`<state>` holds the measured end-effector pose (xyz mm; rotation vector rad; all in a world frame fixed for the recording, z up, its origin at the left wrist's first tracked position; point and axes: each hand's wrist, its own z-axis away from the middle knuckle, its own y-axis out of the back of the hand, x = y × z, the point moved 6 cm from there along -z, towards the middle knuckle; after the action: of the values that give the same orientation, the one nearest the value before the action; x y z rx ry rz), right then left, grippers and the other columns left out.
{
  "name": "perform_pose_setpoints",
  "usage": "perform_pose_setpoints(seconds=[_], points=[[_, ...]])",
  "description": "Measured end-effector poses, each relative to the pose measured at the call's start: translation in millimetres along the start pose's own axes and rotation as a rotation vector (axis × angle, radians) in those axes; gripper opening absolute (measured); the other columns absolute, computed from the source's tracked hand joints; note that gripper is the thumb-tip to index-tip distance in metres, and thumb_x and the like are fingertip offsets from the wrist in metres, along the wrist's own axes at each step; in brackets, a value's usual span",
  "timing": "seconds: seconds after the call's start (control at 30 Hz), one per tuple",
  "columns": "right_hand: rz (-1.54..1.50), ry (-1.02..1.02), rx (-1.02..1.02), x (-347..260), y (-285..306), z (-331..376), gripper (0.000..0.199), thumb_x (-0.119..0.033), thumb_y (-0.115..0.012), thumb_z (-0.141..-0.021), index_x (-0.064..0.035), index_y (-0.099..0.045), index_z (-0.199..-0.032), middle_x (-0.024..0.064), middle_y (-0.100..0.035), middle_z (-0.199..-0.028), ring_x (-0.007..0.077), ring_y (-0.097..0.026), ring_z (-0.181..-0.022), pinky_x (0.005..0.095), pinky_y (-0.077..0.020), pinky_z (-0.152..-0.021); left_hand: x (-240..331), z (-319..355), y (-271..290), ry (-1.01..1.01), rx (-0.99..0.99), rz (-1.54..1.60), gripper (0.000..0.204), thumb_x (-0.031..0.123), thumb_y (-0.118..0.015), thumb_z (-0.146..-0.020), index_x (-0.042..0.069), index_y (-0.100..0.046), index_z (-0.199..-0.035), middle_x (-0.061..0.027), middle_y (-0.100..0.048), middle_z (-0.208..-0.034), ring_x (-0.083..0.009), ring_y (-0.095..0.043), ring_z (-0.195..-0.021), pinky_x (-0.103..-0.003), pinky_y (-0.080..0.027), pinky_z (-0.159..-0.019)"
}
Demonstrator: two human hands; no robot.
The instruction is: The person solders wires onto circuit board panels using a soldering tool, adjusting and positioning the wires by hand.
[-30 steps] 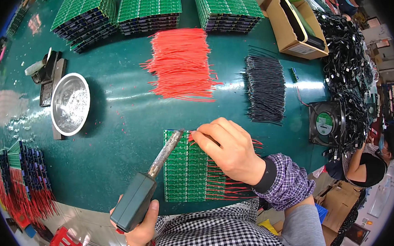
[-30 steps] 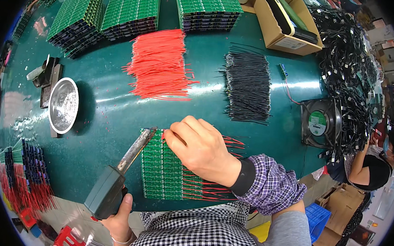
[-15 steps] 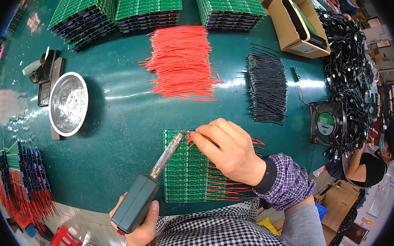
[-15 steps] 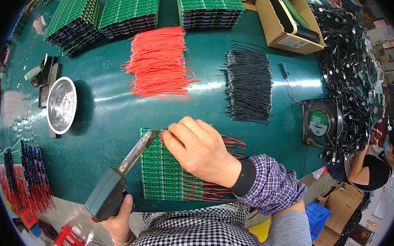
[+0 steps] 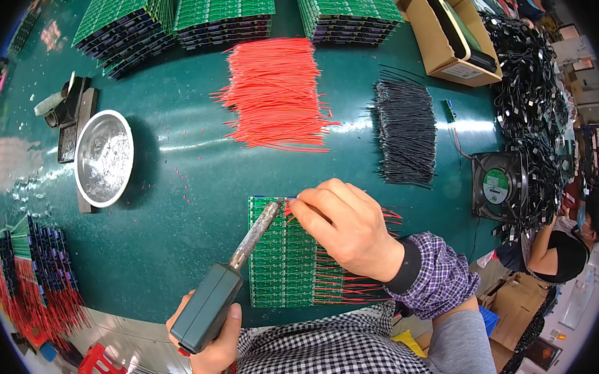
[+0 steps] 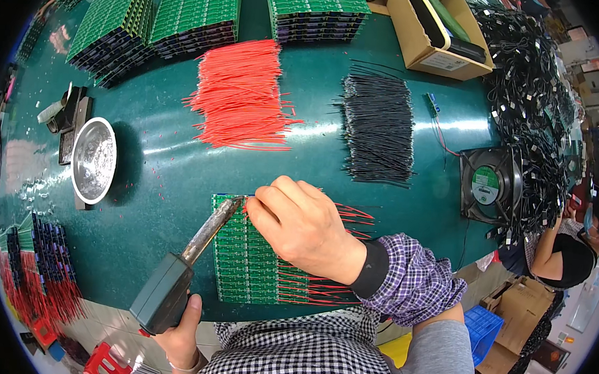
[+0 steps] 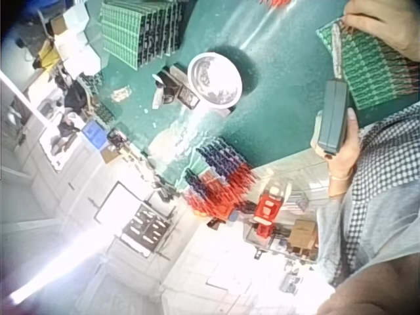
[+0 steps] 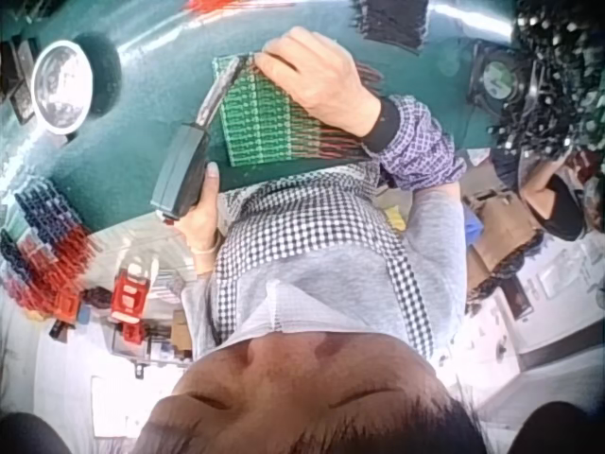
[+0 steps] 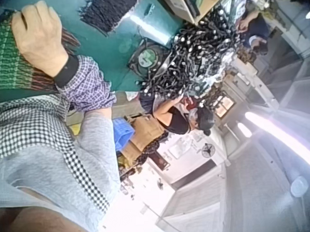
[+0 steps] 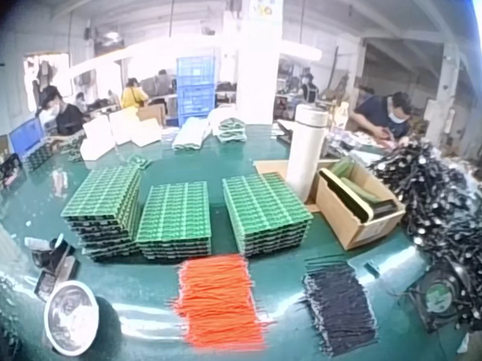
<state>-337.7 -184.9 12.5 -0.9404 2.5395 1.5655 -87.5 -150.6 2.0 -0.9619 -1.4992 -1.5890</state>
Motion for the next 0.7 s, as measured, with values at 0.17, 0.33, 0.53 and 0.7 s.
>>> perform_pose_setpoints(seconds=[0.17,0.33,0.53,0.7], points=[[0.007,0.0,-0.001,0,-1,1,0.026,-0.008,-0.069,-0.071,0.0018,-0.066,-0.096,0.0079,-0.061,-0.09,0.021,-0.059,-0.081,0.0313,-0.0484,-0.063,0,5,5,0.145,0.029,0.059,0.024,0.002,-0.078,-0.07,-0.004,-0.071,-0.093,-0.0108,-0.066,-0.081,-0.0201,-0.061,-0.065,-0.031,-0.047,-0.059],[0.009,0.001,0.012,0,0,0,0.027,-0.008,-0.069,-0.07,0.002,-0.067,-0.096,0.0079,-0.061,-0.089,0.0211,-0.059,-0.081,0.0313,-0.0489,-0.064,-4,12,11,0.202,0.123,0.115,0.027,0.002,-0.08,-0.071,-0.003,-0.07,-0.095,-0.009,-0.066,-0.085,-0.0179,-0.062,-0.07,-0.031,-0.048,-0.062],[0.014,-0.005,0.015,0,0,1,0.027,-0.007,-0.069,-0.071,0.002,-0.066,-0.096,0.0078,-0.061,-0.089,0.0215,-0.06,-0.081,0.0316,-0.049,-0.064,-1,9,6,0.195,0.1,0.144,0.027,0.003,-0.081,-0.071,-0.002,-0.071,-0.095,-0.0094,-0.066,-0.084,-0.0183,-0.064,-0.072,-0.03,-0.05,-0.064],[0.023,-0.013,0.007,-2,4,0,0.026,-0.007,-0.07,-0.073,0.0018,-0.066,-0.097,0.0082,-0.061,-0.09,0.022,-0.061,-0.082,0.0324,-0.0492,-0.064,-4,15,7,0.167,0.168,0.11,0.029,0.007,-0.085,-0.071,-0.003,-0.07,-0.095,-0.0103,-0.068,-0.086,-0.0193,-0.065,-0.073,-0.03,-0.051,-0.064]])
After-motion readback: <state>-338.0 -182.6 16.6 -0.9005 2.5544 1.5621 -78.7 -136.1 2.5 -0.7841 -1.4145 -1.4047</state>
